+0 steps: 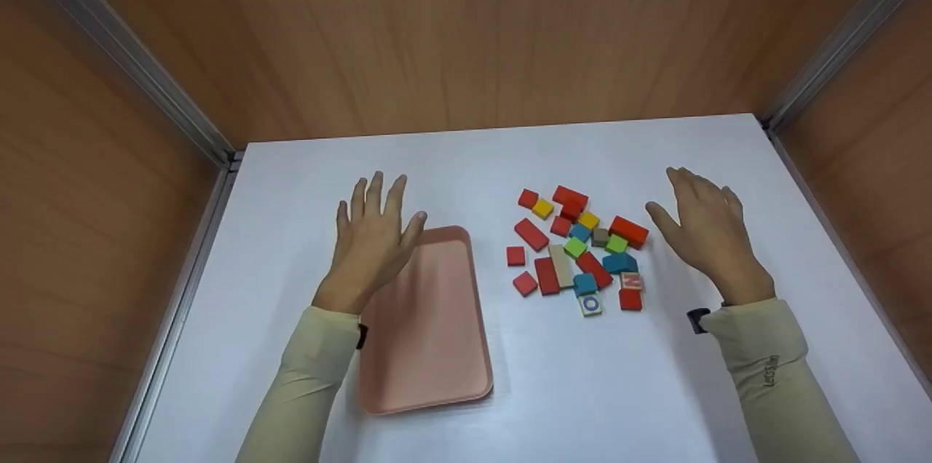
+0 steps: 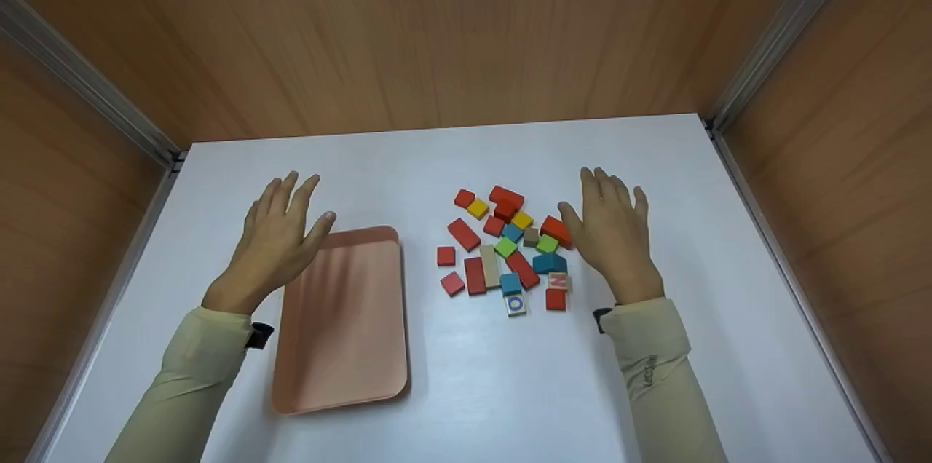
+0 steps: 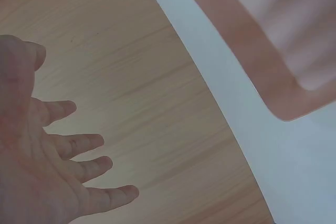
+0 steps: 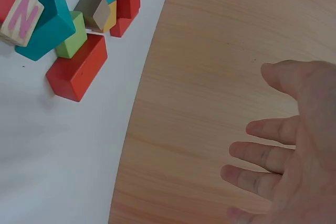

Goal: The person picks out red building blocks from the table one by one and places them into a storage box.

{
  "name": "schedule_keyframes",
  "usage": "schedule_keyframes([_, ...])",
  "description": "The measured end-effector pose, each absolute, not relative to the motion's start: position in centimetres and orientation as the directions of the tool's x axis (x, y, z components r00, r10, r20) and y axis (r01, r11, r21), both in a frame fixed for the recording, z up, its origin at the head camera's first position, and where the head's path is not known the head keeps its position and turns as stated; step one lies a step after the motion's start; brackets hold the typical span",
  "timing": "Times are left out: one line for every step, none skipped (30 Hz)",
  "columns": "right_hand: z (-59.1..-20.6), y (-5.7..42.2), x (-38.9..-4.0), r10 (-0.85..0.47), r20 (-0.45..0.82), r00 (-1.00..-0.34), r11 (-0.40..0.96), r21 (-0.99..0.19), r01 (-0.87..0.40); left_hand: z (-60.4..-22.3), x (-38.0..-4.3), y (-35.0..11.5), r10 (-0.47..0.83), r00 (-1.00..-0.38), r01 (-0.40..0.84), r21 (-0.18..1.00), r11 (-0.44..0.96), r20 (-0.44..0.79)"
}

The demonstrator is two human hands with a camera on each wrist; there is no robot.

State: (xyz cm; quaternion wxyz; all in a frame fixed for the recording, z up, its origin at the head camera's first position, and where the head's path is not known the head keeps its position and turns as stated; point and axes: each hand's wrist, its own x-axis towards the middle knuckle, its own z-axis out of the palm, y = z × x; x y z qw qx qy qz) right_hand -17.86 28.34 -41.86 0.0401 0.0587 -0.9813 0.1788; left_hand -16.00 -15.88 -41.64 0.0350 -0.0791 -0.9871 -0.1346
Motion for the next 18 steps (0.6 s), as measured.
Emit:
schedule_keyframes([-41.9, 28.4, -17.8, -0.097, 0.102, -0.990, 0.929, -0.348, -0.127, -41.8, -16.0, -15.9, 0.146, -0.985, 0.164, 0.261, 0.951, 0.089])
schedule_keyframes([-42.0, 28.4, -17.8, -0.095, 0.105, -0.990, 0.928, -0.351, -0.126, -41.9, -15.9, -16.0, 0.144, -0.986, 0.162, 0.262, 0.951, 0.087])
schedule_keyframes([-42.0, 28.4, -17.7, -0.093, 0.107, -0.990, 0.927, -0.354, -0.125, -42.1, -15.9, -16.1, 0.142, -0.986, 0.160, 0.263, 0.951, 0.087])
schedule_keyframes([-42.1, 28.4, -17.7, -0.090, 0.110, -0.990, 0.925, -0.358, -0.124, -42.3, -15.8, -16.2, 0.139, -0.986, 0.157, 0.262, 0.952, 0.086])
schedule_keyframes([-42.2, 28.4, -17.6, -0.089, 0.114, -0.990, 0.924, -0.363, -0.125, -42.5, -15.8, -16.4, 0.138, -0.987, 0.156, 0.264, 0.952, 0.087])
schedule_keyframes([-42.3, 28.5, -17.6, -0.087, 0.117, -0.989, 0.921, -0.368, -0.124, -42.7, -15.7, -16.6, 0.136, -0.987, 0.156, 0.265, 0.952, 0.091])
schedule_keyframes([-42.3, 28.5, -17.6, -0.085, 0.119, -0.989, 0.919, -0.374, -0.124, -43.0, -15.6, -16.9, 0.134, -0.986, 0.155, 0.269, 0.951, 0.095])
schedule_keyframes([-42.4, 28.5, -17.5, -0.084, 0.121, -0.989, 0.917, -0.379, -0.124, -43.2, -15.5, -17.2, 0.133, -0.986, 0.155, 0.274, 0.949, 0.098])
schedule_keyframes([-42.5, 28.5, -17.5, -0.083, 0.122, -0.989, 0.916, -0.382, -0.124, -43.5, -15.4, -17.5, 0.132, -0.986, 0.157, 0.280, 0.947, 0.105])
schedule_keyframes([-42.6, 28.6, -17.5, -0.083, 0.124, -0.989, 0.915, -0.385, -0.125, -43.7, -15.3, -17.9, 0.131, -0.985, 0.157, 0.290, 0.944, 0.109])
schedule_keyframes([-42.7, 28.6, -17.5, -0.084, 0.124, -0.989, 0.913, -0.387, -0.126, -44.1, -15.2, -18.2, 0.128, -0.985, 0.156, 0.301, 0.941, 0.113])
schedule_keyframes([-42.8, 28.6, -17.6, -0.085, 0.122, -0.989, 0.912, -0.390, -0.126, -44.4, -15.1, -18.6, 0.125, -0.985, 0.156, 0.314, 0.937, 0.115])
schedule_keyframes([-42.9, 28.6, -17.6, -0.086, 0.120, -0.989, 0.911, -0.393, -0.127, -44.7, -14.9, -19.0, 0.122, -0.986, 0.153, 0.325, 0.933, 0.116])
schedule_keyframes([-43.0, 28.6, -17.6, -0.087, 0.119, -0.989, 0.910, -0.395, -0.128, -45.0, -14.7, -19.3, 0.119, -0.986, 0.152, 0.334, 0.930, 0.116])
schedule_keyframes([-43.1, 28.7, -17.6, -0.088, 0.118, -0.989, 0.910, -0.395, -0.128, -45.4, -14.5, -19.7, 0.117, -0.986, 0.150, 0.343, 0.927, 0.115])
schedule_keyframes([-43.2, 28.7, -17.6, -0.089, 0.117, -0.989, 0.909, -0.396, -0.129, -45.7, -14.4, -20.0, 0.113, -0.988, 0.144, 0.353, 0.924, 0.109])
schedule_keyframes([-43.3, 28.7, -17.6, -0.092, 0.118, -0.989, 0.910, -0.394, -0.131, -46.1, -14.2, -20.3, 0.110, -0.989, 0.138, 0.362, 0.922, 0.098])
schedule_keyframes([-43.5, 28.7, -17.7, -0.094, 0.119, -0.989, 0.910, -0.392, -0.133, -46.4, -14.0, -20.6, 0.107, -0.991, 0.131, 0.369, 0.920, 0.085])
